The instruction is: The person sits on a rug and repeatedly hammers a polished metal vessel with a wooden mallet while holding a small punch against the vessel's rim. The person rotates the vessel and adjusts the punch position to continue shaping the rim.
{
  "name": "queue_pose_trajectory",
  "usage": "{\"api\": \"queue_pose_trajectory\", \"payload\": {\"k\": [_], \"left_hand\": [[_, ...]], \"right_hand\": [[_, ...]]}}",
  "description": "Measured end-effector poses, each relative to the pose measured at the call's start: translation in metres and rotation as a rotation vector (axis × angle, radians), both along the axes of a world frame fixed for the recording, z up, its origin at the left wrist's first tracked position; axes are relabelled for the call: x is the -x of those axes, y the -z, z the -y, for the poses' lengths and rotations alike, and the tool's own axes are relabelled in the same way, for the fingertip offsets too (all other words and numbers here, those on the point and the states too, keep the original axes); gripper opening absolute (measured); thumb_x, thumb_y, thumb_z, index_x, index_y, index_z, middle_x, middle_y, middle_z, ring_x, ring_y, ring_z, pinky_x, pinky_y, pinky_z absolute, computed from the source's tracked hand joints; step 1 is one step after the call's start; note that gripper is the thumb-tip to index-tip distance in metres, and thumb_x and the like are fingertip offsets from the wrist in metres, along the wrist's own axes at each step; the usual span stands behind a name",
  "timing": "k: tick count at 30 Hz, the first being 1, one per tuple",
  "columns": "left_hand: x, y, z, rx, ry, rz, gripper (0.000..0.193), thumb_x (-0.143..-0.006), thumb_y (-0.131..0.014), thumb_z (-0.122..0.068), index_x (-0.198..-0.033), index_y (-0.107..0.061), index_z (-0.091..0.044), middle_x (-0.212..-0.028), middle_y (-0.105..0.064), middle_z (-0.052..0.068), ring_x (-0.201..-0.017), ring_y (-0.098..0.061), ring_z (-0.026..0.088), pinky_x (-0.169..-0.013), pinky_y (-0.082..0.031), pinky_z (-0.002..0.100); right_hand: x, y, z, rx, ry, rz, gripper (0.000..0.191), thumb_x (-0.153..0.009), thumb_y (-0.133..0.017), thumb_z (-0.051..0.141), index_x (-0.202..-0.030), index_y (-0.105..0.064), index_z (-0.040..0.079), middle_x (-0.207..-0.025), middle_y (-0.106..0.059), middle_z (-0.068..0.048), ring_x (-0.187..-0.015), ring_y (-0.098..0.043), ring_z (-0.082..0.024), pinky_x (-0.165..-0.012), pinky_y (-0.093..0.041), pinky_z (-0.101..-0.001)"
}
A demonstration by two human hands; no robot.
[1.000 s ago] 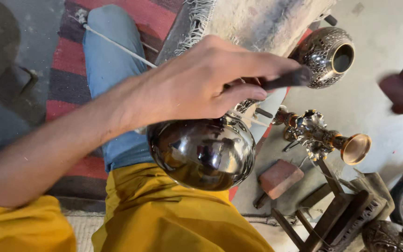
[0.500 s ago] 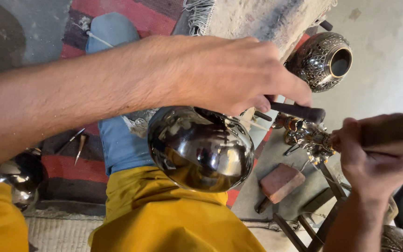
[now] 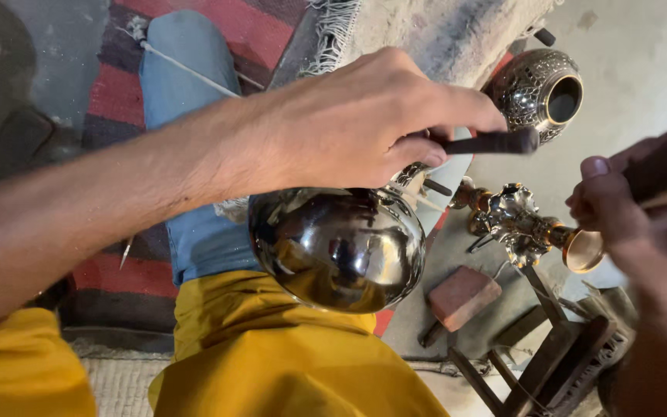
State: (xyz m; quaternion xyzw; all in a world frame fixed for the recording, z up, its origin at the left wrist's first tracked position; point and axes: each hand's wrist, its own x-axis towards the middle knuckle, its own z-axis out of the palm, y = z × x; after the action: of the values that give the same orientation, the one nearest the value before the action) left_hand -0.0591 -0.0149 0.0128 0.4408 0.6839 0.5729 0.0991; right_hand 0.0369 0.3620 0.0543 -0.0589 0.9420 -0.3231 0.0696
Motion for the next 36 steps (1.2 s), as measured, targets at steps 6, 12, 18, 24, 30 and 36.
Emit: {"api": "queue_pose_trajectory", "payload": {"k": [6, 12, 18, 24, 30, 36], "left_hand": [[-0.017, 0.017, 0.013, -0.140, -0.181, 0.088, 0.040, -0.097, -0.074, -0.003, -0.134, -0.060, -0.005, -0.109, -0.078, 0.017, -0.098, -0.079, 0.027, -0.086, -0.065, 0.039], [-0.029, 0.035, 0.017, -0.178, -0.259, 0.237, 0.029, -0.104, -0.071, -0.009, -0.131, -0.062, -0.001, -0.109, -0.078, 0.014, -0.101, -0.080, 0.021, -0.095, -0.067, 0.036], [-0.036, 0.034, 0.027, -0.191, -0.335, 0.263, 0.030, -0.104, -0.075, -0.012, -0.129, -0.062, 0.001, -0.113, -0.077, 0.012, -0.106, -0.080, 0.020, -0.097, -0.067, 0.033], [-0.040, 0.033, 0.033, -0.214, -0.315, 0.354, 0.023, -0.104, -0.074, -0.010, -0.121, -0.062, -0.001, -0.113, -0.078, 0.008, -0.107, -0.080, 0.015, -0.098, -0.067, 0.030], [-0.042, 0.038, 0.036, -0.248, -0.324, 0.333, 0.023, -0.105, -0.073, -0.009, -0.124, -0.061, -0.003, -0.114, -0.076, 0.006, -0.105, -0.079, 0.015, -0.098, -0.066, 0.030], [-0.042, 0.045, 0.035, -0.244, -0.333, 0.232, 0.027, -0.107, -0.073, -0.012, -0.129, -0.059, -0.007, -0.114, -0.075, 0.003, -0.106, -0.079, 0.015, -0.099, -0.066, 0.030]], "right_hand": [[0.070, 0.025, -0.034, -0.354, 0.141, 0.178, 0.025, -0.106, -0.077, 0.014, -0.096, -0.065, -0.007, -0.090, -0.066, -0.016, -0.078, -0.062, -0.023, -0.068, -0.051, -0.0344], [0.117, -0.004, -0.002, -0.421, -0.099, 0.195, 0.019, -0.097, -0.080, 0.014, -0.104, -0.069, -0.001, -0.090, -0.071, -0.011, -0.082, -0.068, -0.018, -0.071, -0.054, -0.0319], [0.149, -0.049, 0.049, -0.525, -0.498, 0.195, 0.035, -0.078, -0.081, 0.003, -0.112, -0.070, 0.001, -0.087, -0.069, -0.012, -0.072, -0.068, -0.018, -0.063, -0.053, -0.0304], [0.158, -0.061, 0.081, -0.794, -0.511, 0.259, 0.044, -0.064, -0.087, -0.002, -0.104, -0.070, 0.001, -0.082, -0.071, -0.014, -0.069, -0.071, -0.020, -0.063, -0.055, -0.0317], [0.138, -0.067, 0.109, -0.274, -0.526, 0.048, 0.050, -0.071, -0.078, 0.002, -0.117, -0.060, -0.002, -0.094, -0.067, -0.014, -0.079, -0.069, -0.020, -0.069, -0.052, -0.0307], [0.131, -0.078, 0.128, -0.673, -0.445, 0.188, 0.043, -0.077, -0.078, 0.000, -0.117, -0.064, 0.000, -0.090, -0.069, -0.015, -0.075, -0.069, -0.021, -0.064, -0.053, -0.0335]]}}
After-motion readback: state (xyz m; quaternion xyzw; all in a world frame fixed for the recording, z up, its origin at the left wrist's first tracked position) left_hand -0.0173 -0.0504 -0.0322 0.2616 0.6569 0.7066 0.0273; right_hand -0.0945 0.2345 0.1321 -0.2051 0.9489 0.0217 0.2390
